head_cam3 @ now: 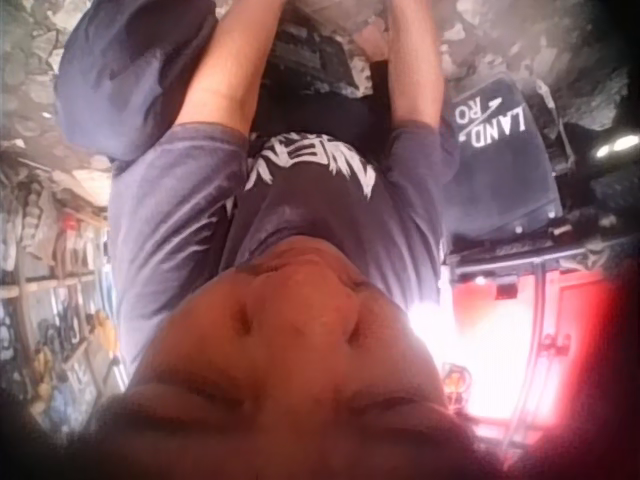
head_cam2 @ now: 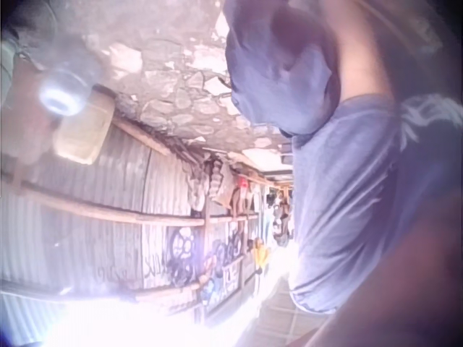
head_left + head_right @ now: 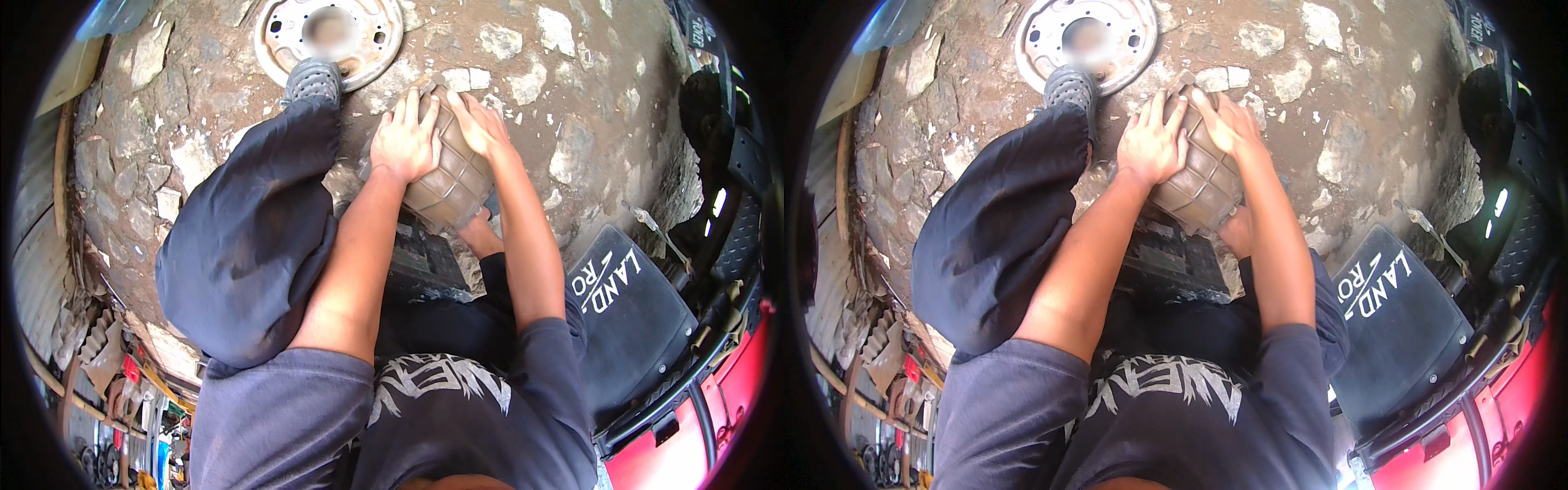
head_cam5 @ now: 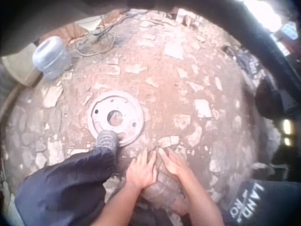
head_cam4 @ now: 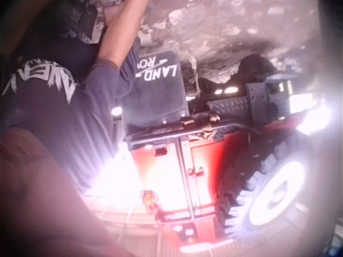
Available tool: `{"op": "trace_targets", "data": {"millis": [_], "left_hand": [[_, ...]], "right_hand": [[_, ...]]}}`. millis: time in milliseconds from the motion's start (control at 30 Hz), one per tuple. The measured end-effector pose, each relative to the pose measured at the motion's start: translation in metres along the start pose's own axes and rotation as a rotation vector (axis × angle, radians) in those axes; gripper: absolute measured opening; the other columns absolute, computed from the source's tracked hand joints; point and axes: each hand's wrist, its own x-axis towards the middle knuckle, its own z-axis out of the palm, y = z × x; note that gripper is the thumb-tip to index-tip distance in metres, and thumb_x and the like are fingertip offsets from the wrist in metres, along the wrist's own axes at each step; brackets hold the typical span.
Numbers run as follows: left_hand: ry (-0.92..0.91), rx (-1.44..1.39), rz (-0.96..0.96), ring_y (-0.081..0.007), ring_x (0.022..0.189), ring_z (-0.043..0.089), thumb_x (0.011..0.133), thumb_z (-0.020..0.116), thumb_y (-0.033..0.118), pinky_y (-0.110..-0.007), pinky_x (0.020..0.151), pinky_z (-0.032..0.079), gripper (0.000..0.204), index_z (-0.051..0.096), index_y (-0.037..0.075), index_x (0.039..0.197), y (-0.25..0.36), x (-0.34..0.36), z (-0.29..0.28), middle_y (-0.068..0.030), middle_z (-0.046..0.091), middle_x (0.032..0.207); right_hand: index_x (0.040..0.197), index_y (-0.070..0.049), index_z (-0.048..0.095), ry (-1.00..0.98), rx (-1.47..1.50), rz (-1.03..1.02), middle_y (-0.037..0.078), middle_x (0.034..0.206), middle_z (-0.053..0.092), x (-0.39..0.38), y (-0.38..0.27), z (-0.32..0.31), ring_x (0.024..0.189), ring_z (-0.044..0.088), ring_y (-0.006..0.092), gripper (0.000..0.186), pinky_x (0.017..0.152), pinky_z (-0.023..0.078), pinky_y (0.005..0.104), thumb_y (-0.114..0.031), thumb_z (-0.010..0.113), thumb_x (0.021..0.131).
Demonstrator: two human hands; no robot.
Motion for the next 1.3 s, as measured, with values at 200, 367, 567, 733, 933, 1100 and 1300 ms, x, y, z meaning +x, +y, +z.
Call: {"op": "trace_targets", "data": {"millis": [200, 367, 567, 733, 933, 1100, 1300], "left_hand": [[-0.009, -0.016, -0.015, -0.0394, 0.148, 0.049, 0.102, 0.057, 0.038, -0.053, 0.12, 0.044, 0.062, 0.052, 0.016, 0.16, -0.004, 0.001, -0.004, -0.0252, 0.045, 0.164], [0.028, -0.014, -0.004, -0.039, 0.145, 0.051, 0.101, 0.058, 0.037, -0.052, 0.117, 0.045, 0.061, 0.055, 0.015, 0.158, -0.002, 0.0, -0.003, -0.0256, 0.046, 0.163], [-0.015, -0.023, -0.008, -0.039, 0.148, 0.049, 0.101, 0.058, 0.038, -0.053, 0.12, 0.044, 0.062, 0.054, 0.016, 0.159, 0.005, 0.001, -0.004, -0.0245, 0.045, 0.164], [-0.022, -0.006, -0.016, -0.038, 0.15, 0.046, 0.1, 0.058, 0.04, -0.052, 0.118, 0.044, 0.065, 0.052, 0.015, 0.16, -0.004, -0.001, -0.002, -0.0264, 0.041, 0.167], [-0.038, 0.018, 0.006, -0.0378, 0.147, 0.049, 0.101, 0.058, 0.04, -0.052, 0.116, 0.045, 0.064, 0.052, 0.015, 0.16, 0.001, 0.003, -0.007, -0.0259, 0.043, 0.165], [0.03, 0.026, 0.014, -0.0377, 0.146, 0.05, 0.1, 0.059, 0.039, -0.052, 0.116, 0.046, 0.064, 0.053, 0.013, 0.159, -0.003, 0.004, -0.003, -0.0261, 0.044, 0.164], [0.002, 0.014, 0.004, -0.0395, 0.145, 0.051, 0.101, 0.057, 0.037, -0.053, 0.118, 0.045, 0.063, 0.052, 0.014, 0.159, -0.003, 0.002, -0.004, -0.0261, 0.046, 0.162]], "right_hand": [[0.162, -0.002, 0.047, -0.061, -0.028, -0.045, 0.028, 0.157, 0.056, -0.011, -0.016, -0.016, 0.15, 0.049, 0.0438, 0.11, 0.126, 0.037, 0.0517, -0.09, 0.034, 0.096], [0.163, -0.005, 0.047, -0.035, 0.035, -0.036, 0.025, 0.161, 0.053, -0.005, 0.004, -0.008, 0.152, 0.047, 0.0429, 0.107, 0.128, 0.033, 0.051, -0.089, 0.032, 0.097], [0.165, 0.0, 0.042, -0.036, 0.086, 0.026, 0.025, 0.166, 0.047, 0.015, 0.001, 0.0, 0.156, 0.042, 0.0413, 0.108, 0.129, 0.032, 0.0501, -0.086, 0.032, 0.1], [0.165, 0.0, 0.042, 0.066, 0.049, -0.136, 0.023, 0.168, 0.046, -0.026, 0.007, 0.007, 0.157, 0.04, 0.0391, 0.101, 0.13, 0.029, 0.0477, -0.079, 0.034, 0.103], [0.164, 0.002, 0.041, -0.018, 0.038, 0.051, 0.027, 0.164, 0.049, 0.013, -0.008, 0.0, 0.154, 0.044, 0.0414, 0.112, 0.129, 0.033, 0.0485, -0.087, 0.038, 0.097], [0.164, 0.002, 0.042, 0.04, -0.041, -0.063, 0.027, 0.162, 0.05, -0.015, -0.006, -0.002, 0.153, 0.047, 0.0423, 0.112, 0.129, 0.033, 0.0498, -0.088, 0.04, 0.096], [0.163, 0.005, 0.041, 0.073, -0.015, -0.105, 0.03, 0.16, 0.051, -0.028, -0.005, 0.005, 0.151, 0.048, 0.0442, 0.116, 0.128, 0.036, 0.0495, -0.089, 0.041, 0.095]]}}
